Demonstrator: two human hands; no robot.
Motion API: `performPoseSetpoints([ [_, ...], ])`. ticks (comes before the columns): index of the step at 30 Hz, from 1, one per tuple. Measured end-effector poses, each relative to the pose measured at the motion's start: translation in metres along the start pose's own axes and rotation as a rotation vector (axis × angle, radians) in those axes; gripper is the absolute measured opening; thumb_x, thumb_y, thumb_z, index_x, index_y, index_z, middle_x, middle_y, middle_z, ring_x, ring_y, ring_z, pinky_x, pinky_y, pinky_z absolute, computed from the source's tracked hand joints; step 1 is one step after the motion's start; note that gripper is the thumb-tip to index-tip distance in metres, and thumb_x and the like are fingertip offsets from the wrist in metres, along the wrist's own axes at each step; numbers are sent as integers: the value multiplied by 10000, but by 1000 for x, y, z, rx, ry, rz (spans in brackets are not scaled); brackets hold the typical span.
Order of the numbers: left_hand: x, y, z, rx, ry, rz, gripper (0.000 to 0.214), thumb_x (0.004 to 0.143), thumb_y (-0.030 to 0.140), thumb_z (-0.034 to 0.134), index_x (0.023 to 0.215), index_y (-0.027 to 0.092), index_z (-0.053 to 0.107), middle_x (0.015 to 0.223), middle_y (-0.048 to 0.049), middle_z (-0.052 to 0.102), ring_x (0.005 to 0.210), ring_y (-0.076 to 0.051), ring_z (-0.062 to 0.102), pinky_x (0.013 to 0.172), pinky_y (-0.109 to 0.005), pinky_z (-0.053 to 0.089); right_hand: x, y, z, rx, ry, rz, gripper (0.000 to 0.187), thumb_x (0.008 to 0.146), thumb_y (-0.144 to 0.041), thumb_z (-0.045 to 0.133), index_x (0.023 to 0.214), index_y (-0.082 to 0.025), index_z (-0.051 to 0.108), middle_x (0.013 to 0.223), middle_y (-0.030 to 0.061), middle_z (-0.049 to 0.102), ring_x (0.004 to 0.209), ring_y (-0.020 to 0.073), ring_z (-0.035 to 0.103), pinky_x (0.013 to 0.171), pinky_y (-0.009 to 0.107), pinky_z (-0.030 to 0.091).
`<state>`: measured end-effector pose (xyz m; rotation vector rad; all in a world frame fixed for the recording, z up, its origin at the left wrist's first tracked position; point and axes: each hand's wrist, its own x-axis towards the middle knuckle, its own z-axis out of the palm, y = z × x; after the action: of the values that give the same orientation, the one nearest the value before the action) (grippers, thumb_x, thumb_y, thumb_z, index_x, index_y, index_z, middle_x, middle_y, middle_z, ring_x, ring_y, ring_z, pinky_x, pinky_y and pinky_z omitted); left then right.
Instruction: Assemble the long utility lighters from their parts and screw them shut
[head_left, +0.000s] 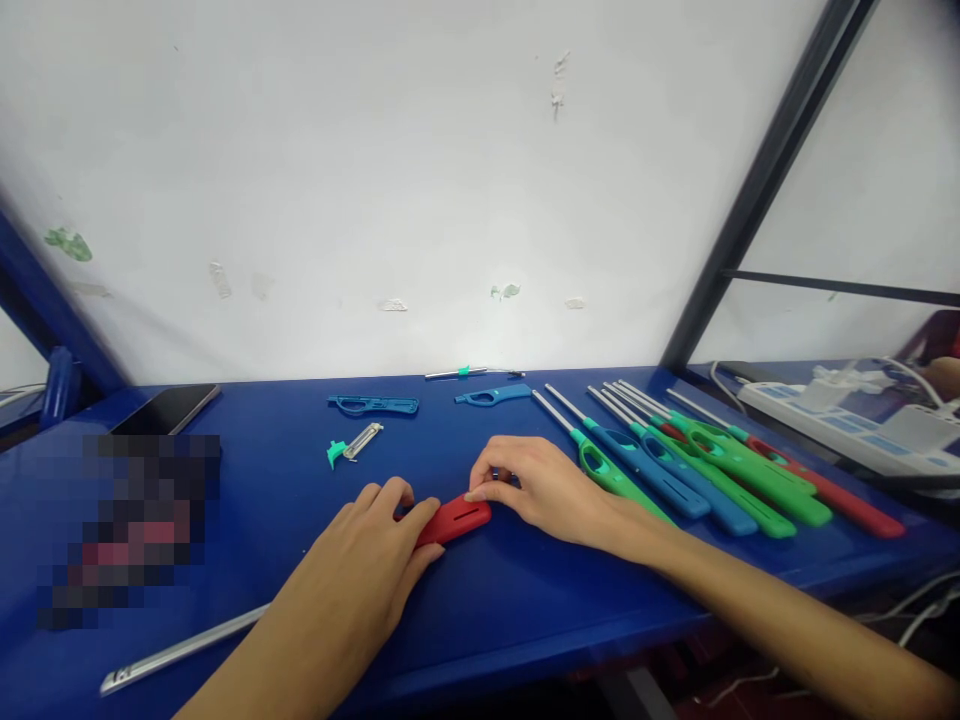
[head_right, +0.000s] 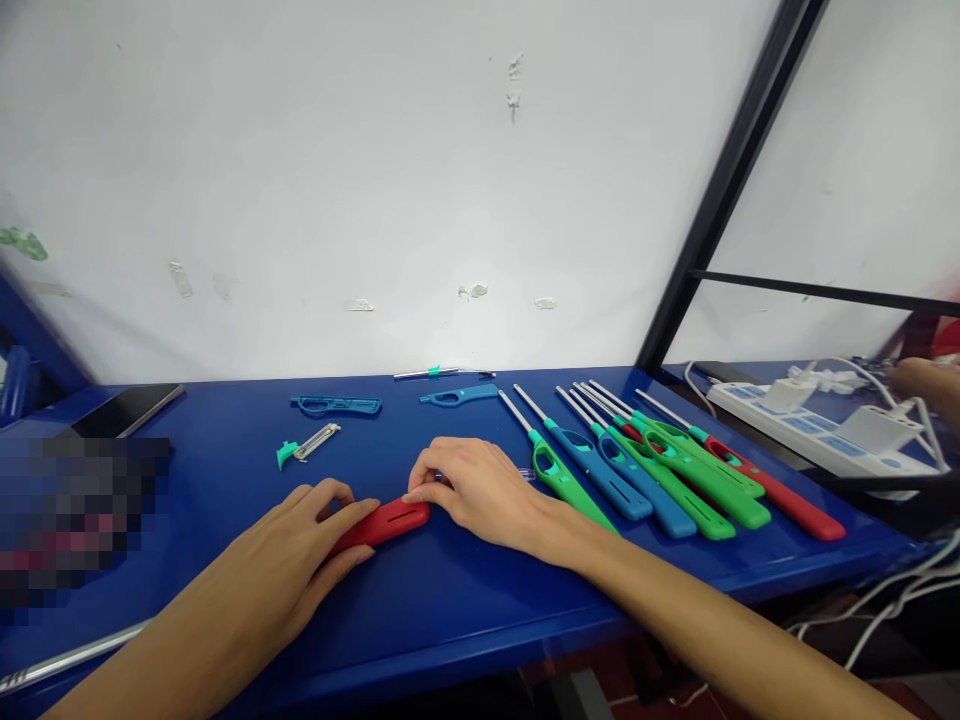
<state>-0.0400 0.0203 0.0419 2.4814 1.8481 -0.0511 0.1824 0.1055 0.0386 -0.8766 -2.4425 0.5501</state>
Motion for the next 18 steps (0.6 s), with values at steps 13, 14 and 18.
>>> performPoseSetpoints([
  [13,1,-3,5,0,64,12,342,1087,259,517,1374,252,702,1240,-120,671,1048,-320,666,909,-496,584,-1,-5,-2,75,21,23,148,995,-315,762,884,-217,777,857,-15,767,714,131,681,672,231,503],
  [14,1,-3,5,0,70,13,337,1085,262,522,1367,252,706,1237,-120,672,1045,-320,667,908,-496,584,0,-7,-3,71,33,33,174,1015,-343,731,902,-220,778,858,-16,771,714,132,682,666,229,502],
  [18,1,-2,1,-18,34,11,344,1092,269,522,1387,248,697,1260,-126,666,1087,-319,667,962,-504,575,2,-6,-16,-30,128,107,271,1098,-362,563,990,-222,768,941,15,789,745,158,664,678,269,472],
])
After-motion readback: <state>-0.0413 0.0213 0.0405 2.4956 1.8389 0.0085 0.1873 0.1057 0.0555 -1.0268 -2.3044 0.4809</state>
